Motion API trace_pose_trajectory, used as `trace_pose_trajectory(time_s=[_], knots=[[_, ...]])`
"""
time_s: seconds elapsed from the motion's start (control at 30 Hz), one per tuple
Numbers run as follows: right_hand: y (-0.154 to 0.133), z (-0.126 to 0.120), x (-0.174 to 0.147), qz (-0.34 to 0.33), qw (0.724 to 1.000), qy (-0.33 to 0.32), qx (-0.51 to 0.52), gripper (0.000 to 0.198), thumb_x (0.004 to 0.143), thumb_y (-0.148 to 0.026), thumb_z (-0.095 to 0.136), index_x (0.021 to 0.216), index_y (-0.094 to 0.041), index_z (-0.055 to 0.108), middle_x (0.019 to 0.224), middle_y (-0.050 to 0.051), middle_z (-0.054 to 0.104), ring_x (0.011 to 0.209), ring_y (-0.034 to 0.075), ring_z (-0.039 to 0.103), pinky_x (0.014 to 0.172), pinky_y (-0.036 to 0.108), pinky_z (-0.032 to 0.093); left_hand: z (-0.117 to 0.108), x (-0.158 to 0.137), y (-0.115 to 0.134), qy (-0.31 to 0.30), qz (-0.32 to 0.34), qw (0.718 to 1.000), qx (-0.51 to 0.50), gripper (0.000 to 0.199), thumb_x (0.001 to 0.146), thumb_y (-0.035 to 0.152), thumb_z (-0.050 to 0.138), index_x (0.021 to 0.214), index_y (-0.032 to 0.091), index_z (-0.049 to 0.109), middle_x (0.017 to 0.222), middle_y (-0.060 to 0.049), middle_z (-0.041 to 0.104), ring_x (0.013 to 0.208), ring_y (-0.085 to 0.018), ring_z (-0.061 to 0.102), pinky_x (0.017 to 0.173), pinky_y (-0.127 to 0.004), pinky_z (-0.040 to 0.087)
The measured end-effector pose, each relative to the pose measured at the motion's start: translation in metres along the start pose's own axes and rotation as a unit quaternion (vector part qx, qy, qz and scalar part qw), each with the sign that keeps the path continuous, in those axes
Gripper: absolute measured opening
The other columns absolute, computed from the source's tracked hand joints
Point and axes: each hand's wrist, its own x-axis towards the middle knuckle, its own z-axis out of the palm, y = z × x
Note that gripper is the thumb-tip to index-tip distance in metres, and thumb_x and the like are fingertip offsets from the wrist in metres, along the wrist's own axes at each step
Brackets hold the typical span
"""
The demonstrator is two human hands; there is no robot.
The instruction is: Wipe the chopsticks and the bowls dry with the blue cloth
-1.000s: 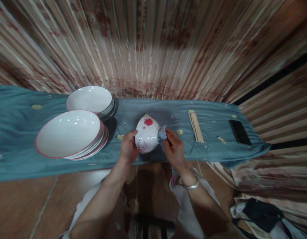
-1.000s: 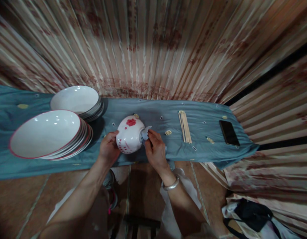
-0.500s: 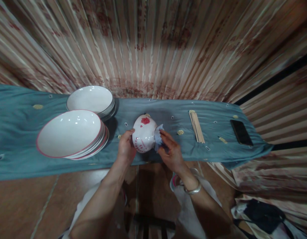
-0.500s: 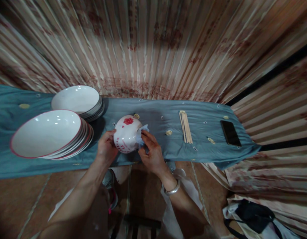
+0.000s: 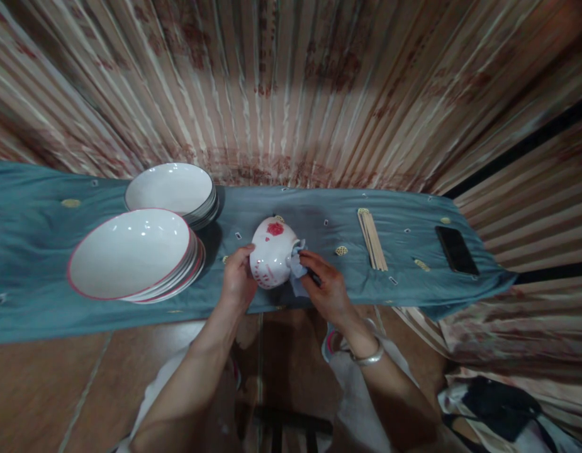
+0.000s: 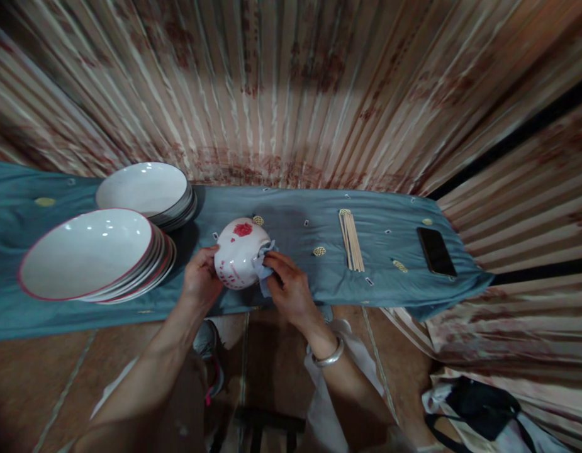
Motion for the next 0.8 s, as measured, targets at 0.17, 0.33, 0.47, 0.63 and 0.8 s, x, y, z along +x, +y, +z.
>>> trace_pose_trajectory(time_s=[0.17,0.33,0.47,0.63,0.8], knots=[[-0.001,-0.003,0.003,0.003,1.000,0.006,0.015,0.032,0.082,-0.012,0.053,0.104,-0.026,0.070,0.115,0.004,0.071,0.110,0.019,0.066,0.098,0.036,0.052,0.001,0.000,-0.003,-0.005,-0.008,1.000,0.014,0.016,0.051,0.021,0.070,0.048,0.016,0.055,0.043,0.005,0.052,0.039,-0.009,0.046,0.041,-0.021,0.038],[0.002,-0.005,0.004,-0.006,0.998,0.042,-0.038,0.034,0.082,-0.011,0.050,0.106,-0.025,0.069,0.117,0.005,0.070,0.113,0.019,0.064,0.101,0.037,0.050,0.002,-0.004,-0.004,-0.029,-0.017,0.999,0.035,0.021,0.054,0.021,0.070,0.046,0.017,0.050,0.041,0.005,0.048,0.037,-0.008,0.042,0.041,-0.022,0.036],[0.008,-0.006,0.006,-0.023,0.993,0.052,-0.101,0.034,0.084,-0.011,0.048,0.110,-0.023,0.067,0.120,0.009,0.068,0.114,0.022,0.063,0.102,0.042,0.049,0.001,-0.005,-0.007,-0.035,-0.020,0.999,0.034,0.019,0.055,0.021,0.069,0.048,0.016,0.053,0.043,0.004,0.048,0.039,-0.008,0.043,0.043,-0.023,0.036],[0.008,-0.007,0.007,-0.017,0.991,0.029,-0.132,0.033,0.084,-0.010,0.046,0.109,-0.019,0.067,0.116,0.011,0.069,0.113,0.023,0.062,0.101,0.042,0.049,-0.001,-0.002,-0.008,-0.028,-0.019,0.999,0.023,0.019,0.055,0.022,0.070,0.048,0.016,0.054,0.044,0.004,0.051,0.041,-0.009,0.045,0.045,-0.023,0.039],[0.003,-0.006,0.003,0.004,0.995,0.015,-0.100,0.033,0.078,-0.010,0.049,0.102,-0.021,0.069,0.109,0.009,0.072,0.105,0.023,0.066,0.095,0.040,0.052,-0.002,0.002,-0.008,-0.024,-0.024,0.999,0.022,0.016,0.056,0.024,0.069,0.050,0.016,0.057,0.045,0.003,0.053,0.044,-0.010,0.047,0.048,-0.024,0.043]])
